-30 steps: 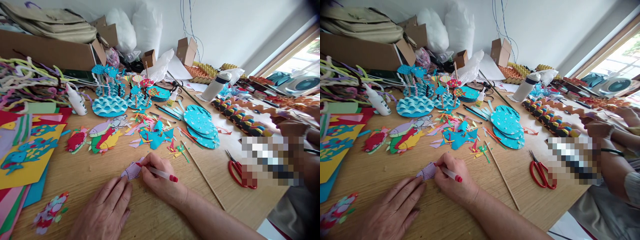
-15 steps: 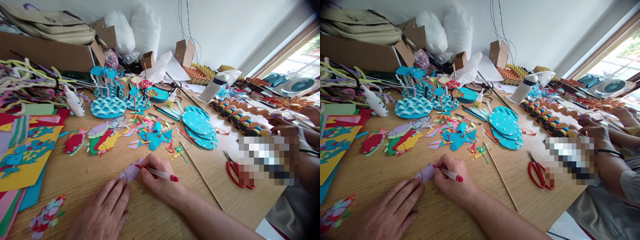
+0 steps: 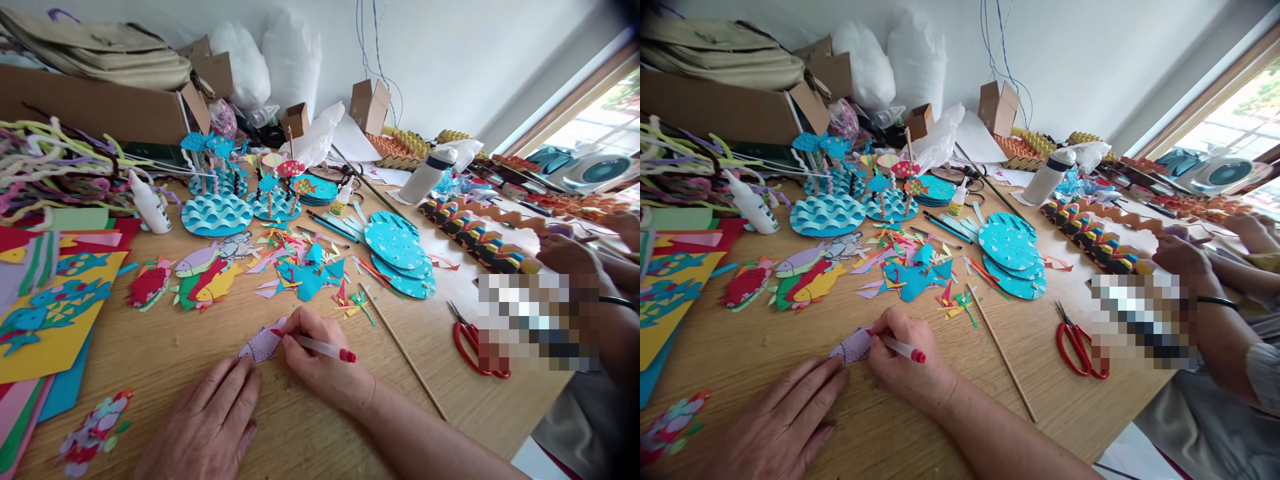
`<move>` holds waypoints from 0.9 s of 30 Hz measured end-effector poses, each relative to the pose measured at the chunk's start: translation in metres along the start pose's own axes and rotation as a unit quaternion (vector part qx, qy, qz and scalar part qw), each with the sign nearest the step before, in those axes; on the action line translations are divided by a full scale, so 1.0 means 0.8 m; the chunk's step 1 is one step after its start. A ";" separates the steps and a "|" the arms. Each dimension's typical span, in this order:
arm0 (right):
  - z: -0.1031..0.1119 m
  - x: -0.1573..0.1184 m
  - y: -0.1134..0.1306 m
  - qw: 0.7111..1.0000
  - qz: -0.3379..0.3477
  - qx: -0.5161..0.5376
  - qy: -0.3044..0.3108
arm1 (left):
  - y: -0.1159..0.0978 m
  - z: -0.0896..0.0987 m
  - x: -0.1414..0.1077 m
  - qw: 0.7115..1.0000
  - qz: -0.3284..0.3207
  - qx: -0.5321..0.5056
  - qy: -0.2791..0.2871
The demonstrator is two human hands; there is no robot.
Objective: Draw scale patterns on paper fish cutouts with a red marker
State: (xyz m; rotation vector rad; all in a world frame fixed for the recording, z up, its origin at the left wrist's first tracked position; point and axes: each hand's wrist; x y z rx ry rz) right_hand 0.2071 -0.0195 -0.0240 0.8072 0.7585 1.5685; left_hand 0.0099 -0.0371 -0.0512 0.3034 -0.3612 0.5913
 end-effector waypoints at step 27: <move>0.001 -0.002 0.002 1.000 -0.023 0.007 0.007 | 0.000 0.013 0.017 1.000 0.012 -0.013 -0.011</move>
Point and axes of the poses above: each hand's wrist, its own x-axis towards the middle knuckle, its own z-axis out of the back of the hand, y = z × x, and after that the axes turned 5 degrees about y, right-handed
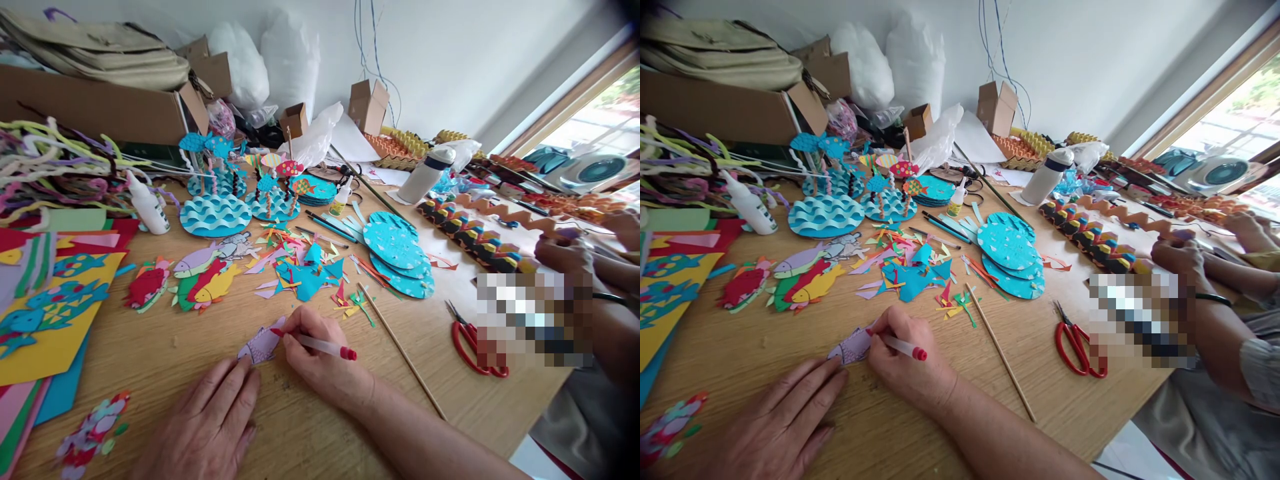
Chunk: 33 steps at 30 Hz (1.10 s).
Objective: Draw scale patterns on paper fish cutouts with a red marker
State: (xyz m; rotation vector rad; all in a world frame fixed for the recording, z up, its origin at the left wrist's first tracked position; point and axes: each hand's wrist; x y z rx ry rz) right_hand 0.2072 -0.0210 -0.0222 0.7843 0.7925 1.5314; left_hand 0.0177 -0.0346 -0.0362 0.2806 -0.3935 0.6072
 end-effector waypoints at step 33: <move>0.004 0.001 0.000 1.000 0.009 0.018 -0.014 | 0.002 -0.014 -0.020 1.000 -0.012 -0.004 0.012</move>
Point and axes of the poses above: each hand's wrist, its own x-axis towards the middle knuckle, its own z-axis out of the back of the hand, y = z × x, and after that the axes turned 5 degrees about y, right-handed
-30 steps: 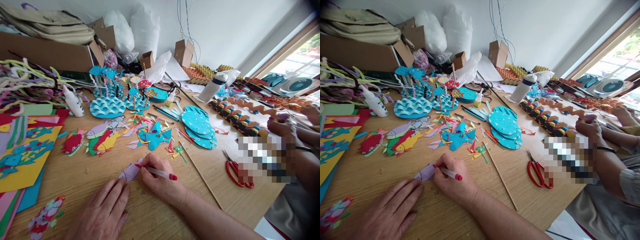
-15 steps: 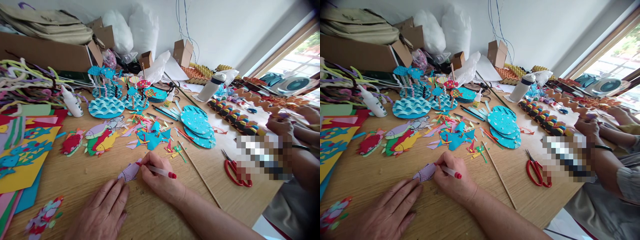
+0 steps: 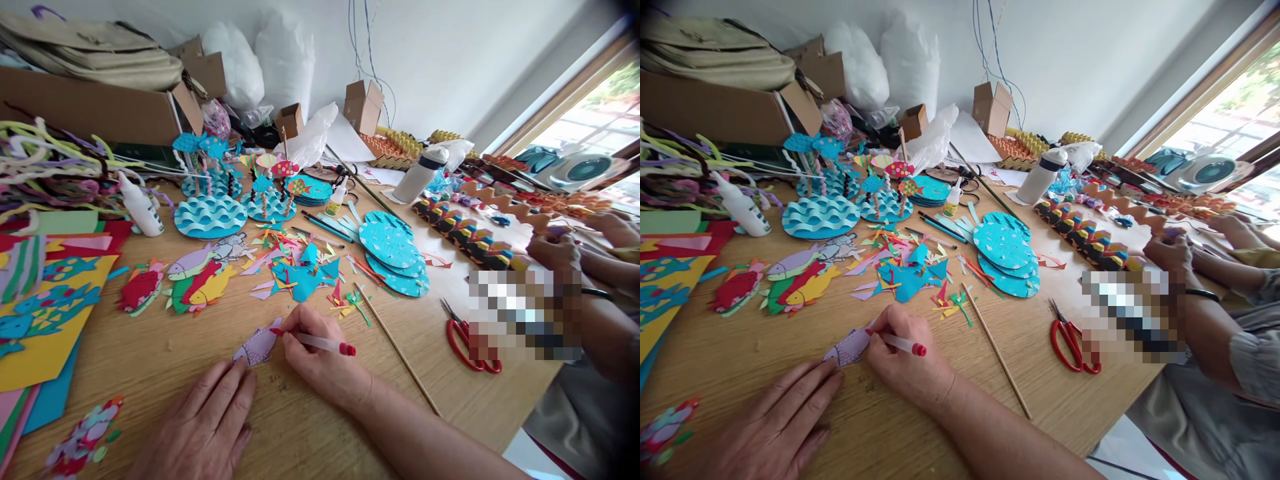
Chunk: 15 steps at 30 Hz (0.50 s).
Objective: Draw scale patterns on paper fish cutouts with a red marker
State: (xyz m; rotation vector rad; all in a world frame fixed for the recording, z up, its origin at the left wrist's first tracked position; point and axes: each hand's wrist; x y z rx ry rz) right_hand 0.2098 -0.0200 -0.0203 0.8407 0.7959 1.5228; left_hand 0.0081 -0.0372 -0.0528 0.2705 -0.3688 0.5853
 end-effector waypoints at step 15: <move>-0.001 0.000 -0.003 1.000 -0.007 -0.018 0.010 | 0.002 0.003 0.005 1.000 -0.016 0.012 0.000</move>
Point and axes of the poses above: each hand's wrist, its own x-axis towards the middle knuckle, its own z-axis out of the back of the hand, y = z × x, and after that the axes turned 5 degrees about y, right-handed
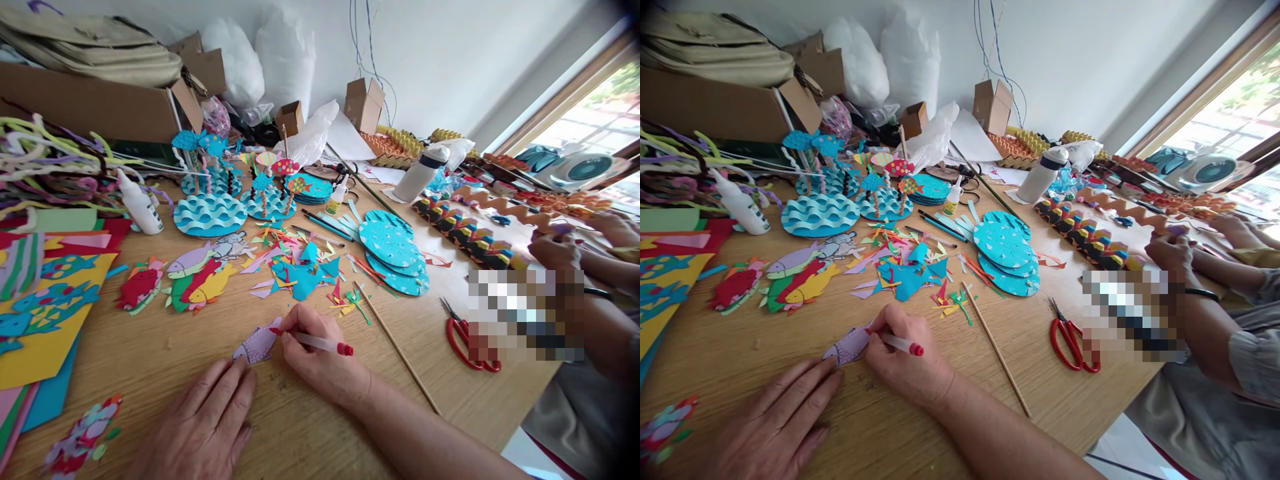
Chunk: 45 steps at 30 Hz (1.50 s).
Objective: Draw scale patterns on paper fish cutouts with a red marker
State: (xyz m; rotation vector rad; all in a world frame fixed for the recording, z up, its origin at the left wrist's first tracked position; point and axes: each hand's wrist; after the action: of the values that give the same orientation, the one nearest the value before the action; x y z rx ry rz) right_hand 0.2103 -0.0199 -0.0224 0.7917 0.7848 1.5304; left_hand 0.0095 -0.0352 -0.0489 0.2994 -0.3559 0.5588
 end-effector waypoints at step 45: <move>-0.016 -0.012 -0.002 0.994 0.091 0.027 0.061 | -0.007 0.005 -0.004 0.999 0.035 0.011 0.040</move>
State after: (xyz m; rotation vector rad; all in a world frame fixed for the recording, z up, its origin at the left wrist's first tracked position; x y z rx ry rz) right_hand 0.2013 -0.0300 -0.0317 0.8351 0.8666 1.7398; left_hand 0.0092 -0.0426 -0.0480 0.2864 -0.2844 0.6410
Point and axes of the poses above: each hand's wrist, its own x-axis towards the middle knuckle, its own z-axis out of the back of the hand, y = z × x, and after that the axes turned 5 degrees about y, right-handed
